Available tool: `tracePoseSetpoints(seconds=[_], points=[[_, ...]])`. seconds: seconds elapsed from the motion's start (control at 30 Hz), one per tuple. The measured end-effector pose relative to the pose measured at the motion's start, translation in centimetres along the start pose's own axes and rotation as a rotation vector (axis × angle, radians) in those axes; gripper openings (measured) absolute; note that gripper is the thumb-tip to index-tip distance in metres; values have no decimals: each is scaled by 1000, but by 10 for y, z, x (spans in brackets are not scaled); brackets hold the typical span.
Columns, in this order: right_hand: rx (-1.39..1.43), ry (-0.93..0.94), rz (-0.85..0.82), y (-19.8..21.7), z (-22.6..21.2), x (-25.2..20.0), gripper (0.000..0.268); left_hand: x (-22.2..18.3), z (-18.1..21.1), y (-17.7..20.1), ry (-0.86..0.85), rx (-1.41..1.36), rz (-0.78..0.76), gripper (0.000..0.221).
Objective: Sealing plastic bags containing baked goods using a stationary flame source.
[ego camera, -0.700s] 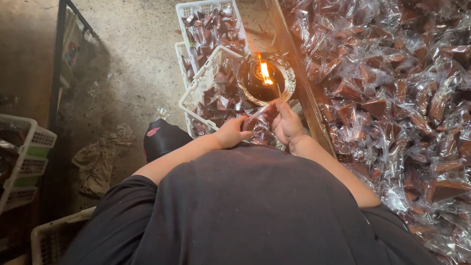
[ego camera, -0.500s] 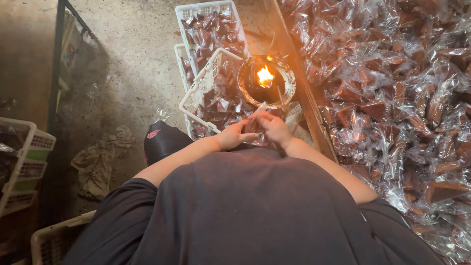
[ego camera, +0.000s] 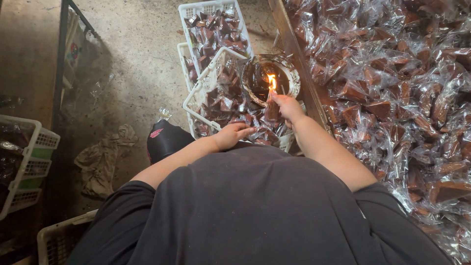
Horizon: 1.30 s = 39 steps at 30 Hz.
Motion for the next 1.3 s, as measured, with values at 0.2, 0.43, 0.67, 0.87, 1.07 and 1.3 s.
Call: tracePoseSetpoints(seconds=[0.2,0.43,0.67,0.87,1.07,1.3], points=[[145,74,-216,-11,37,-1,22,16,-20,-4,-46,14,49,43],[-369,60,-230,3,92,3,33,13,-5,-24,-276,-478,-107,49],[-540,616,436,142,48,2,14,0,4,-10,74,-543,138,85],[-853,202,1009,272,74,3,61,-4,8,-20,110,-484,118,68],[-953,69,941,302,99,25,50,-6,6,-18,101,-397,141,51],[-1040,-28,571,272,61,-8,75,-15,12,-15,63,-378,135,47]])
Point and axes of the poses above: each hand's wrist, its own x-axis towards the middle knuckle, its own y-axis out of the back of the hand, z = x × y, the point moved 4 cm from there along x, towards the middle knuckle, and after that the axes turned 4 degrees about -x, right-handed, at the moved point
